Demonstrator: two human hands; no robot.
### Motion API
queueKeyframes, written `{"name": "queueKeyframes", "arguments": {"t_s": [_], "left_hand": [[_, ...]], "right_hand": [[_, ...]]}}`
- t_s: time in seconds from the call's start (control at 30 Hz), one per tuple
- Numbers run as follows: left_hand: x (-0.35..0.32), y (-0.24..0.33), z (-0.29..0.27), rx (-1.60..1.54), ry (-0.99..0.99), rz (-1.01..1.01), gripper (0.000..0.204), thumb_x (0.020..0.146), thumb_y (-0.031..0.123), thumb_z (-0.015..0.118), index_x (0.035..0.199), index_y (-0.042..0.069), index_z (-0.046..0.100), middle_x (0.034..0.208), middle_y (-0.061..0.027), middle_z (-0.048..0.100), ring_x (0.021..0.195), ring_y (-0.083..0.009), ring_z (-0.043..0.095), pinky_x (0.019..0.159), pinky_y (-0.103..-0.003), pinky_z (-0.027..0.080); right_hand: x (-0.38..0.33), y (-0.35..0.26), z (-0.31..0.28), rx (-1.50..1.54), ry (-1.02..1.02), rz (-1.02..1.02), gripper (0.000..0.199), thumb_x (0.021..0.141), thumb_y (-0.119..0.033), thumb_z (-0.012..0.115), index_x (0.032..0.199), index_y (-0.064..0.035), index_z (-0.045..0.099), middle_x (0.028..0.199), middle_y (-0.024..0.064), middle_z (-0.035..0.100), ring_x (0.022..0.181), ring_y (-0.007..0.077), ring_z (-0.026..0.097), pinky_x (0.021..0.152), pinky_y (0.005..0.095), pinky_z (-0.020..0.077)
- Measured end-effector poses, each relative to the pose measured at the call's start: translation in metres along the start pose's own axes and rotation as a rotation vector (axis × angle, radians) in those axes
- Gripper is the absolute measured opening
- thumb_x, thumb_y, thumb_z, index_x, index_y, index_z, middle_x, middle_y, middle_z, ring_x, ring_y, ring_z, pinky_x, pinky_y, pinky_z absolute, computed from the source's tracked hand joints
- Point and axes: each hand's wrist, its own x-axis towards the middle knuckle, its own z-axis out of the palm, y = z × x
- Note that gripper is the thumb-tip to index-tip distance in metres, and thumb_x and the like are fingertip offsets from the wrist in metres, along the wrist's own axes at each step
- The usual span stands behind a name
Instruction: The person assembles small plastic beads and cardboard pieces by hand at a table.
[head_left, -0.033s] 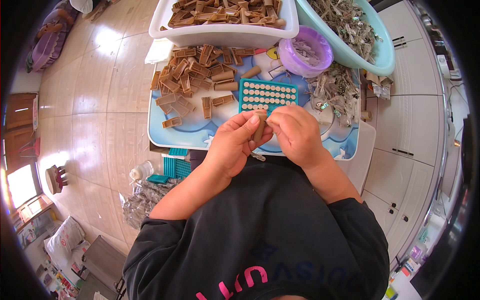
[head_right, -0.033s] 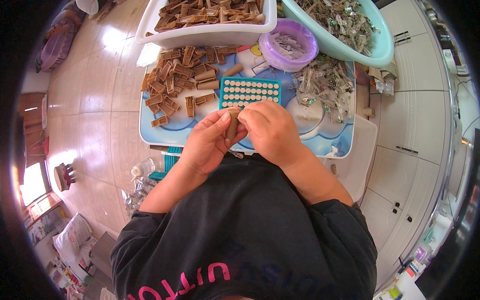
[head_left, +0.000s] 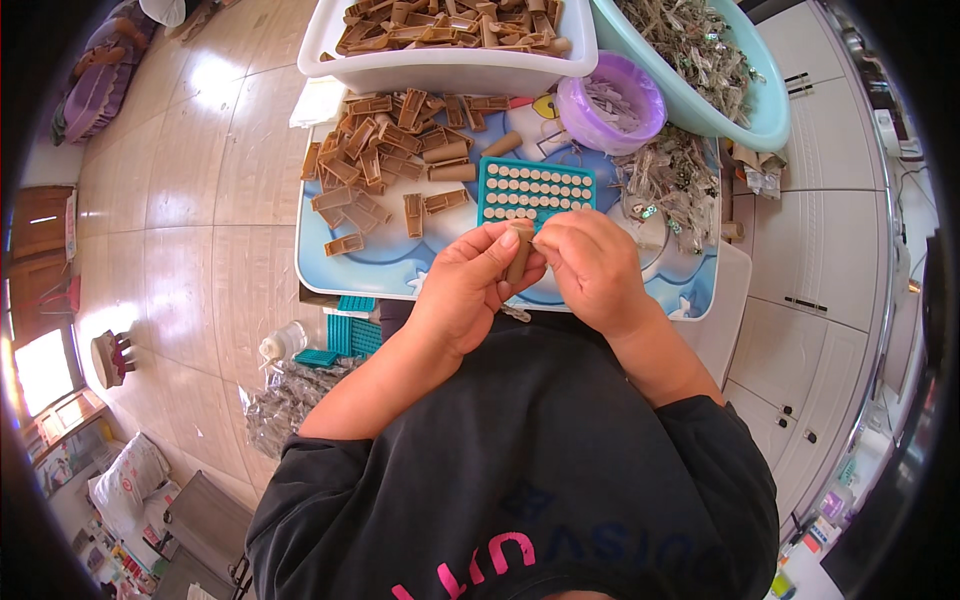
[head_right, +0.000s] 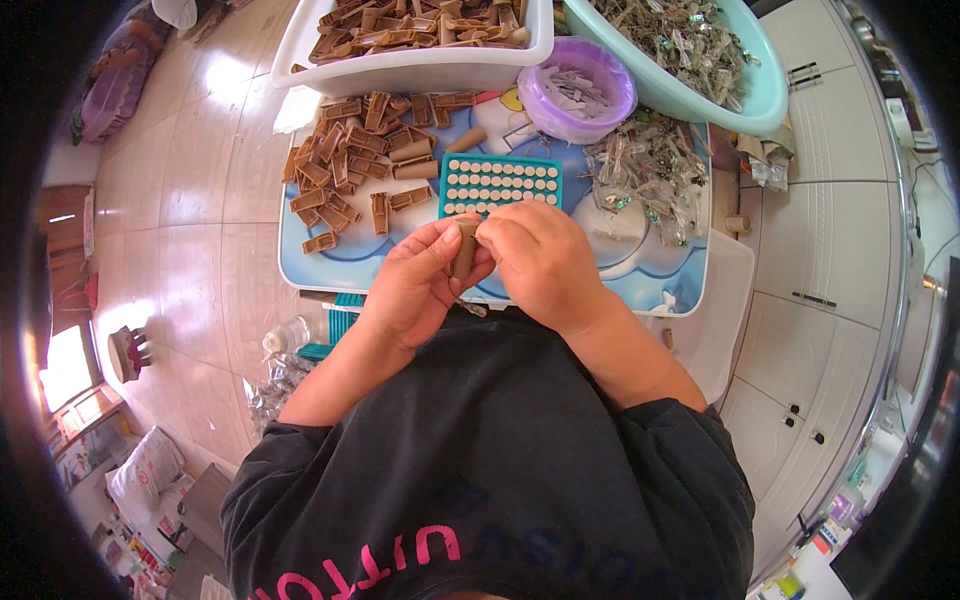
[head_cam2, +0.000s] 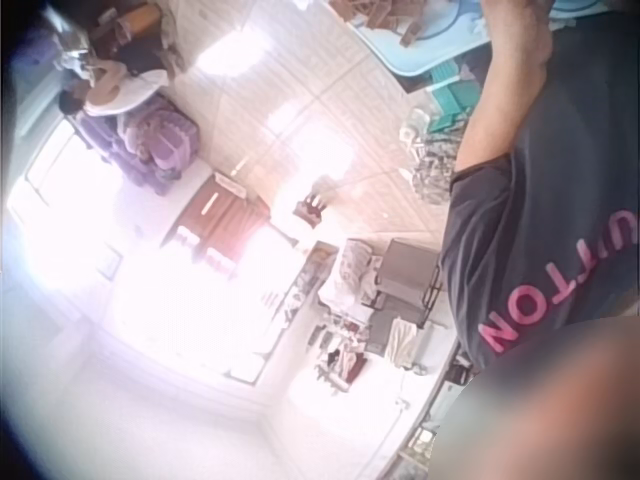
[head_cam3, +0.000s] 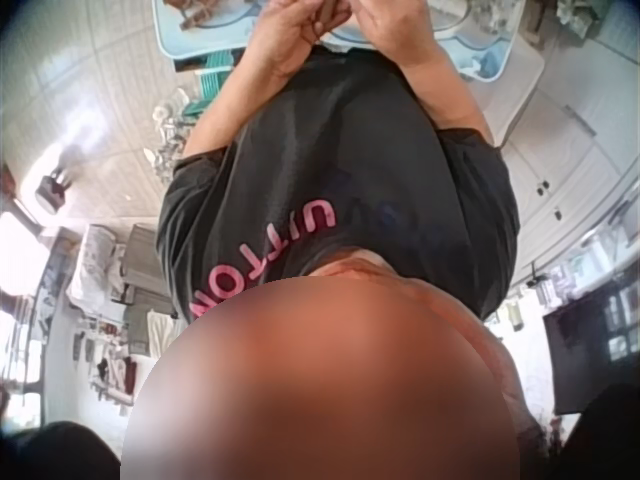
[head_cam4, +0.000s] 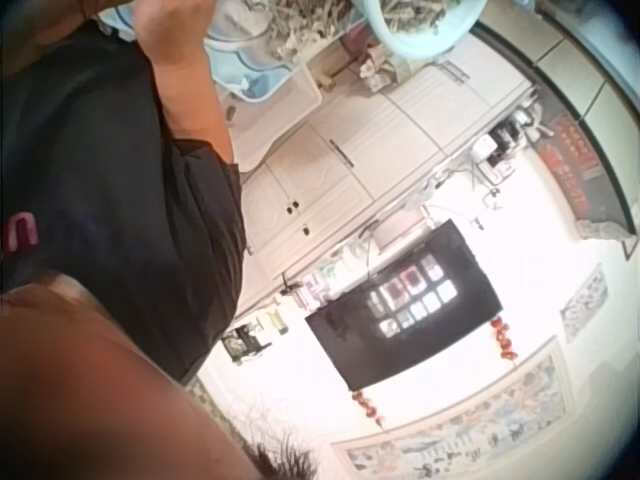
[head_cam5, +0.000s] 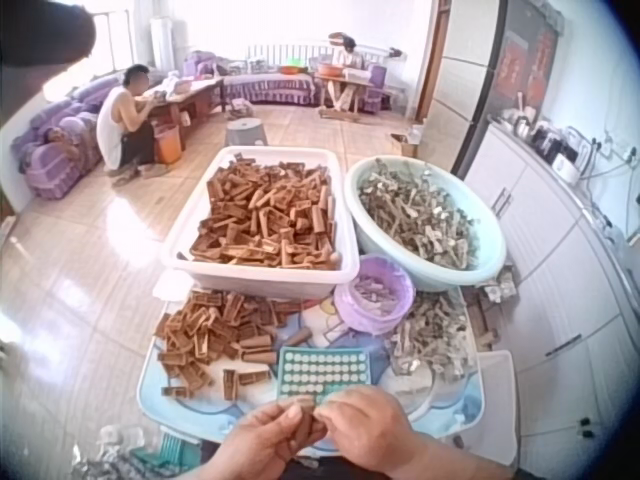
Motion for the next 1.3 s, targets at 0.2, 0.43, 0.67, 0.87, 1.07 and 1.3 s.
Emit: {"name": "queueKeyframes", "arguments": {"t_s": [0.2, 0.43, 0.67, 0.87, 1.07, 1.3], "left_hand": [[0.008, -0.001, -0.006, 0.009, -0.008, 0.044, 0.027, 0.094, 0.016, 0.048, 0.114, -0.002, 0.052, 0.104, -0.01, 0.06, 0.094, -0.0177, 0.06, 0.089, -0.032, 0.049], [0.008, 0.007, 0.004, -0.087, -0.042, 0.095, 0.02, 0.094, 0.014, 0.047, 0.108, -0.001, 0.048, 0.104, -0.0114, 0.057, 0.093, -0.0195, 0.059, 0.082, -0.032, 0.049], [0.003, 0.007, 0.009, 0.098, 0.057, 0.194, 0.025, 0.094, 0.013, 0.047, 0.116, 0.0, 0.049, 0.114, -0.0133, 0.056, 0.103, -0.0203, 0.057, 0.092, -0.033, 0.046], [0.002, 0.002, -0.005, 0.389, -0.044, 0.351, 0.027, 0.09, 0.011, 0.056, 0.115, 0.002, 0.052, 0.107, -0.0106, 0.06, 0.096, -0.0173, 0.059, 0.088, -0.032, 0.049], [-0.001, 0.006, 0.005, 0.51, -0.004, 0.464, 0.024, 0.089, 0.013, 0.058, 0.109, 0.0, 0.056, 0.096, -0.0079, 0.062, 0.084, -0.0154, 0.062, 0.077, -0.028, 0.051], [0.002, 0.011, -0.001, 0.517, 0.117, 0.298, 0.024, 0.092, 0.022, 0.055, 0.098, 0.0, 0.061, 0.081, -0.0074, 0.063, 0.064, -0.0108, 0.059, 0.06, -0.023, 0.051]], "right_hand": [[0.003, 0.005, 0.007, -0.01, -0.016, 0.014, 0.011, 0.071, -0.008, 0.063, 0.078, -0.0062, 0.054, 0.077, 0.0068, 0.058, 0.072, 0.0263, 0.057, 0.064, 0.0367, 0.0453], [-0.001, -0.017, 0.006, -0.139, -0.046, 0.132, 0.03, 0.069, -0.022, 0.072, 0.09, -0.0079, 0.056, 0.078, 0.0031, 0.06, 0.073, 0.0226, 0.056, 0.068, 0.0365, 0.0379], [-0.007, -0.008, 0.008, 0.044, 0.087, 0.192, 0.024, 0.071, -0.013, 0.072, 0.09, -0.0062, 0.059, 0.079, 0.0045, 0.061, 0.071, 0.0245, 0.056, 0.066, 0.0355, 0.0399], [-0.017, -0.004, 0.004, 0.244, 0.123, 0.308, 0.017, 0.074, -0.009, 0.071, 0.087, -0.0032, 0.061, 0.076, 0.0069, 0.062, 0.066, 0.0214, 0.055, 0.062, 0.0316, 0.0418], [-0.021, 0.004, -0.001, 1.048, -0.096, 0.904, 0.032, 0.09, -0.031, 0.058, 0.088, 0.0008, 0.061, 0.078, 0.0034, 0.062, 0.071, 0.008, 0.054, 0.067, 0.0262, 0.0429], [-0.022, 0.009, -0.003, 1.097, -0.028, 0.739, 0.044, 0.095, -0.039, 0.044, 0.107, 0.0015, 0.057, 0.084, 0.0067, 0.062, 0.08, 0.0109, 0.055, 0.075, 0.0252, 0.0423]]}}
